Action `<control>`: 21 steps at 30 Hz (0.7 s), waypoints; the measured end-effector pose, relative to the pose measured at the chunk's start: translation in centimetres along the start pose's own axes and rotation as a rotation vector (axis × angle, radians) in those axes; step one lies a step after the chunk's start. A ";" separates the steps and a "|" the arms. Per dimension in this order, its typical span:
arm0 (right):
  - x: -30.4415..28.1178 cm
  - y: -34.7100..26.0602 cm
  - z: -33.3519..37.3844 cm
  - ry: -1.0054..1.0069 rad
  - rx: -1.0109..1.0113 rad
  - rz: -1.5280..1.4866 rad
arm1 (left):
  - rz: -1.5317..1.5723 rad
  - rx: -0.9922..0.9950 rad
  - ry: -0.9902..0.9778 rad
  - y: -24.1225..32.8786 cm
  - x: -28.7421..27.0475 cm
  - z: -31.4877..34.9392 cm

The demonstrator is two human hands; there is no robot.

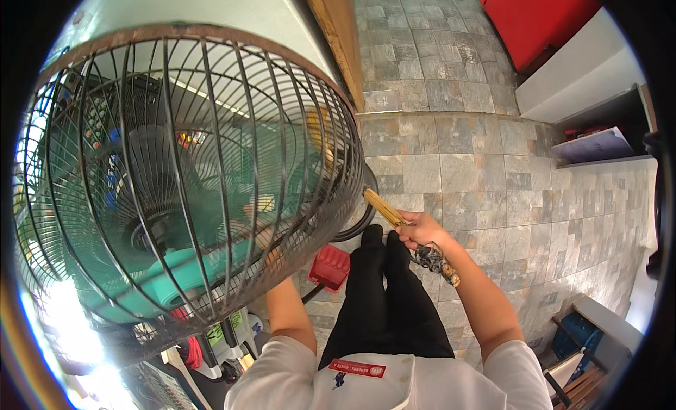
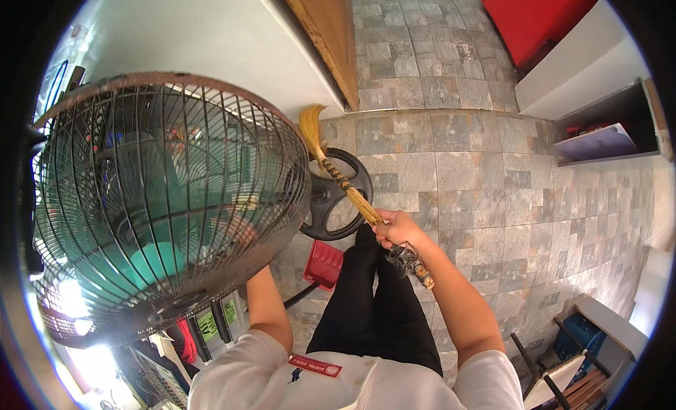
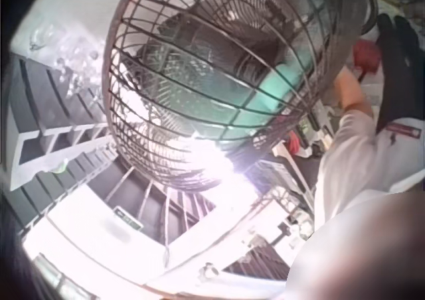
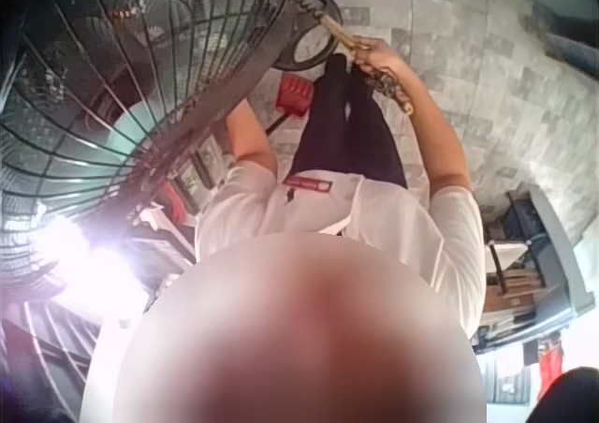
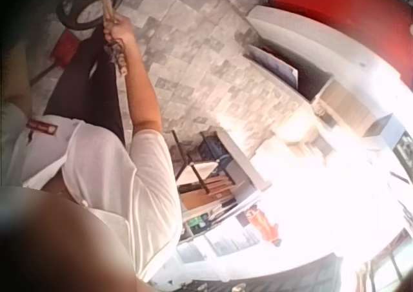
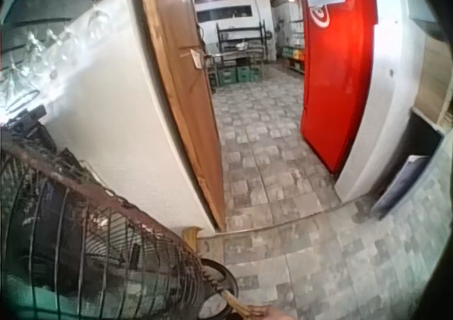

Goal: The person sweeps a tiled floor with a broom and dustpan, moving around furniture and equipment. They reposition a chair and a blue basket to access areas underneath, then continue sweeping the floor.

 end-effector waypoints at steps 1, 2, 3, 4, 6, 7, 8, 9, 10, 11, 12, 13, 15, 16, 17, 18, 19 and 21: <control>-0.1 0.2 0.1 -0.011 0.016 0.009 | -0.001 -0.004 0.001 -0.5 0.0 0.4; -0.1 0.3 0.2 -0.011 0.015 0.017 | -0.003 -0.002 0.000 -0.7 0.2 0.6; -0.2 0.3 0.2 -0.007 0.019 0.036 | 0.005 -0.007 -0.002 -1.0 0.1 1.0; 0.0 0.2 0.3 -0.017 0.002 0.013 | -0.006 -0.004 -0.004 -1.2 0.3 1.1; 0.3 -0.1 0.4 -0.026 -0.018 -0.008 | -0.002 -0.009 -0.010 -1.5 0.5 1.6; 0.6 -0.2 0.5 -0.032 -0.008 -0.008 | -0.003 -0.015 -0.014 -1.6 0.7 1.8; 0.8 -0.3 0.5 -0.031 -0.007 -0.002 | -0.004 -0.019 -0.017 -1.7 0.7 2.1; 1.0 -0.4 0.6 -0.032 -0.008 0.004 | -0.002 -0.022 -0.020 -1.7 0.9 2.3; 1.2 -0.6 0.5 -0.028 -0.007 0.010 | -0.002 -0.022 -0.025 -1.8 1.1 2.6; 1.5 -0.8 0.5 -0.016 -0.008 -0.004 | -0.005 -0.021 -0.030 -1.7 1.3 2.8; 2.1 -1.1 0.4 -0.060 -0.026 -0.033 | -0.008 -0.019 -0.034 -1.7 1.6 3.1; 2.6 -1.2 0.4 -0.083 -0.032 -0.047 | -0.012 -0.020 -0.045 -1.7 1.9 3.3; 3.0 -1.1 0.3 -0.099 -0.037 -0.054 | -0.040 -0.016 -0.070 -1.7 2.7 3.9; 3.1 -1.0 0.3 -0.093 -0.033 -0.046 | -0.058 -0.020 -0.085 -1.8 2.9 4.2; 3.3 -0.7 0.2 -0.124 -0.026 -0.047 | -0.083 -0.015 -0.110 -2.0 3.5 4.6; 3.0 -0.7 0.0 -0.103 -0.037 -0.066 | -0.121 -0.009 -0.135 -2.0 3.9 5.2; 3.1 -0.6 -0.2 -0.120 -0.033 -0.109 | -0.187 -0.004 -0.169 -2.2 4.3 5.9; 3.0 -0.6 -1.3 -0.157 -0.043 -0.132 | -0.412 0.030 -0.286 -2.7 5.0 8.7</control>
Point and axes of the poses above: each hand's wrist, its own z-axis away from the middle knuckle, its own x-axis out of the palm, y = z × x, the point moved 9 cm from there along -z, towards the middle knuckle, and after that the axes turned 13 degrees about -x, right-handed, at the moved point
